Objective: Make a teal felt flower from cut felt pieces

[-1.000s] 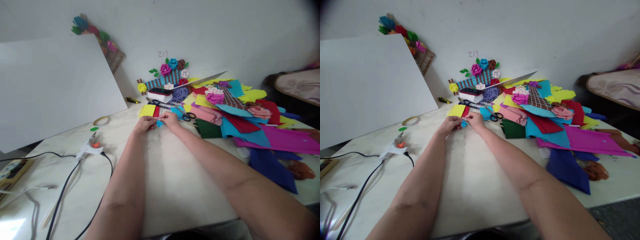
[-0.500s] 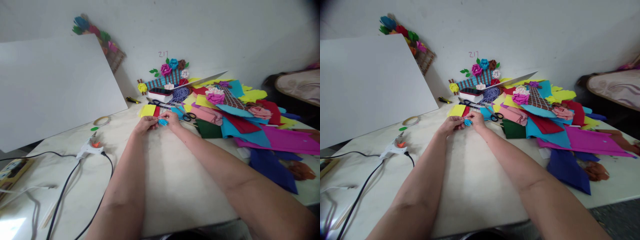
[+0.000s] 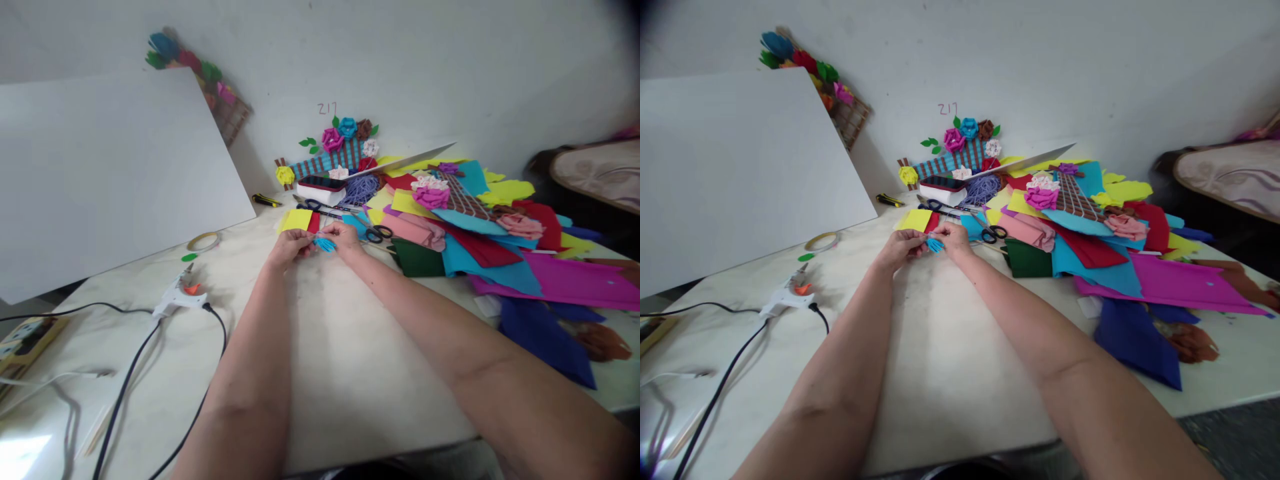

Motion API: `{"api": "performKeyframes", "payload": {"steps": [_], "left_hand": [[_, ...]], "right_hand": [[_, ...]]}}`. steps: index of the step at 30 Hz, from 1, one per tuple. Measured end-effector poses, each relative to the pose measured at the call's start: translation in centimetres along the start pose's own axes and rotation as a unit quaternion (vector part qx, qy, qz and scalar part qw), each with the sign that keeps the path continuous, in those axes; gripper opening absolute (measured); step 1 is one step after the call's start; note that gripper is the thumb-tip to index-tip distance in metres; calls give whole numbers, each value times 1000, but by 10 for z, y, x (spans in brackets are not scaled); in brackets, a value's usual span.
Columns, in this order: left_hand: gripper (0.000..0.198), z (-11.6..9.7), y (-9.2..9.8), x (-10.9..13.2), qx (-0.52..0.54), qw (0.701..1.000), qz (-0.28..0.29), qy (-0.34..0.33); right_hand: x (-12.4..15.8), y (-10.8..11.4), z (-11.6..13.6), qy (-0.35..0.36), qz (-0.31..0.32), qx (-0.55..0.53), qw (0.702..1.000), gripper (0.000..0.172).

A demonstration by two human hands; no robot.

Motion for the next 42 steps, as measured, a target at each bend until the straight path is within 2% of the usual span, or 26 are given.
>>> {"api": "performKeyframes", "payload": {"steps": [4, 20, 27, 36, 42], "left_hand": [[25, -1, 2, 0, 1, 1000, -10, -5], [21, 4, 10, -2, 54, 997, -46, 0], [19, 7, 15, -3, 87, 994, -63, -6], [17, 5, 24, 0, 137, 985, -103, -13], [17, 2, 16, -1, 131, 988, -77, -16]], "right_hand": [[2, 1, -4, -38, -29, -21, 999, 17], [11, -2, 0, -105, -25, -40, 993, 18], [12, 0, -6, -144, -32, -96, 984, 15], [14, -2, -8, -167, -25, -105, 980, 17], [14, -3, -10, -178, -16, -105, 978, 21]]}}
Point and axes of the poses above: each hand's wrist, its own x-axis away from the middle knuckle, its own y-axis out of the back of the hand, z = x × y, the point moved 7 cm from there along -x, towards the middle knuckle, and after that the axes turned 11 degrees about -x, right-handed, at the moved point
